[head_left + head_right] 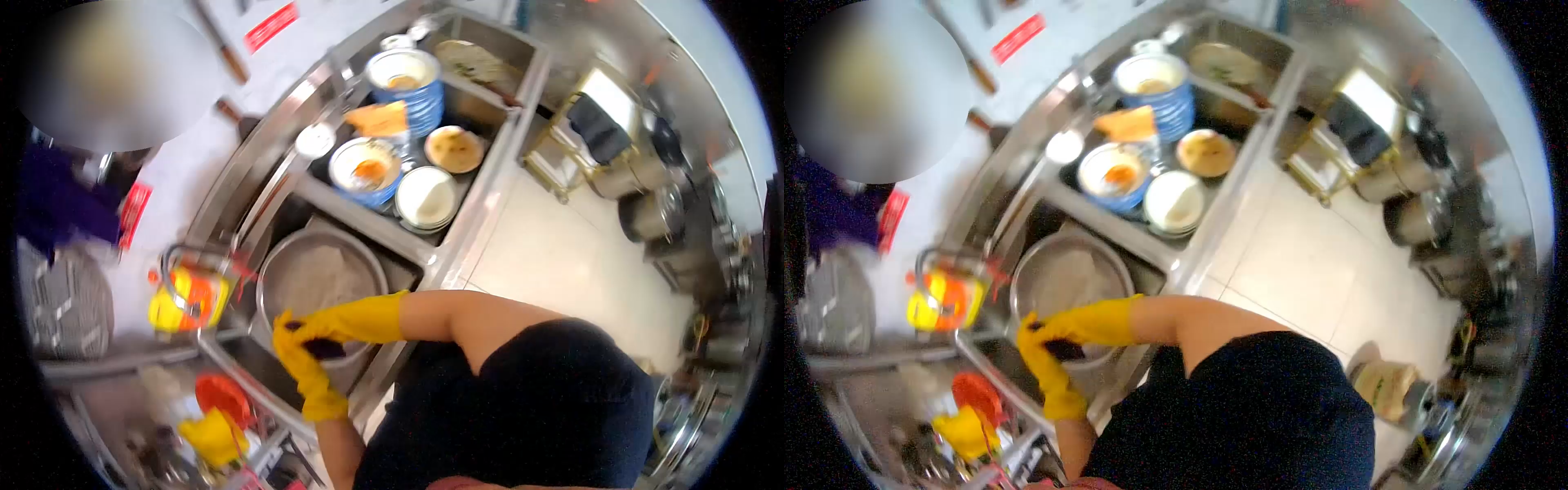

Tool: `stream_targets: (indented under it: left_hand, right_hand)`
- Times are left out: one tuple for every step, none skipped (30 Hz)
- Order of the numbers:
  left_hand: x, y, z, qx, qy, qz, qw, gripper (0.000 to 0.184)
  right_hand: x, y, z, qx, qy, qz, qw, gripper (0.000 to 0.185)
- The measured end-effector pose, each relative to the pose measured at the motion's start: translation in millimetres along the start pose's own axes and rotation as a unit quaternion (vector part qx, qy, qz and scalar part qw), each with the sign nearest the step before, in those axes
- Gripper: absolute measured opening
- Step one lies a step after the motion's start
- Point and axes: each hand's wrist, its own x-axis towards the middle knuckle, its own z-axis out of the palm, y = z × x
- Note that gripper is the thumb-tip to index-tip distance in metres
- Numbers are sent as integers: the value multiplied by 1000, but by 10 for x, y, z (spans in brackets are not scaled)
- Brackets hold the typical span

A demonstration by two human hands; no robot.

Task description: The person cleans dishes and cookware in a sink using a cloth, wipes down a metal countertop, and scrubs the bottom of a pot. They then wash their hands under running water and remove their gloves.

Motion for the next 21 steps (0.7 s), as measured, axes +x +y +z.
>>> stream_targets:
  left_hand:
    - [111, -160, -85, -9, -20, -13, 1000, 38]
    - [101, 77, -17, 62, -25, 18, 998, 38]
    - [74, 406, -15, 132, -27, 54, 989, 38]
    - [139, 446, -112, 126, -67, 95, 985, 40]
    - [211, 466, -233, 120, -101, 135, 978, 43]
    - [202, 575, -303, 203, -89, 184, 958, 47]
    - [199, 733, -333, 285, -71, 233, 927, 51]
    - [202, 924, -314, 371, -74, 292, 879, 54]
    - [281, 916, -398, 381, -95, 274, 878, 52]
    - [313, 889, -483, 395, -114, 255, 875, 51]
    - [349, 840, -559, 407, -135, 236, 872, 49]
    - [398, 645, -614, 317, -128, 197, 919, 49]
    - [431, 549, -540, 349, -111, 220, 904, 45]
    - [431, 494, -463, 380, -91, 241, 888, 40]
    - [408, 456, -387, 411, -70, 263, 870, 36]
    - [377, 418, -318, 442, -48, 283, 850, 32]
    - [338, 351, -255, 470, -26, 301, 829, 28]
    - [303, 249, -199, 498, -4, 318, 807, 24]
    - [283, 97, -154, 524, 19, 332, 784, 20]
    - [325, -401, -382, 683, -10, 301, 665, 41]
    - [281, -466, -328, 723, -36, 266, 636, 41]
  right_hand:
    - [48, 4, 22, -59, 15, -32, 998, 35]
    - [104, 23, 36, -125, 28, -63, 990, 35]
    - [150, 15, 51, -189, 46, -97, 976, 35]
    - [194, -1, 69, -249, 66, -129, 958, 34]
    - [248, -3, 87, -304, 87, -158, 935, 34]
    - [314, -1, 113, -351, 104, -183, 912, 34]
    - [379, 3, 144, -396, 123, -205, 887, 33]
    - [458, 16, 191, -435, 147, -232, 857, 33]
    - [590, 51, 226, -466, 165, -250, 833, 33]
    - [670, 89, 252, -492, 185, -268, 807, 32]
    - [748, 133, 290, -513, 207, -286, 782, 32]
    - [819, 196, 313, -526, 231, -304, 760, 32]
    - [894, 262, 349, -536, 257, -320, 738, 32]
    - [948, 336, 389, -539, 288, -339, 716, 31]
    - [1002, 420, 432, -541, 317, -354, 693, 31]
    - [1057, 531, 469, -539, 349, -371, 671, 31]
    - [1098, 636, 498, -535, 381, -385, 649, 31]
    - [1110, 690, 480, -534, 414, -385, 628, 31]
    - [1141, 744, 456, -540, 438, -378, 611, 30]
    - [1152, 785, 379, -542, 468, -365, 595, 30]
    - [1161, 744, 267, -573, 478, -307, 591, 30]
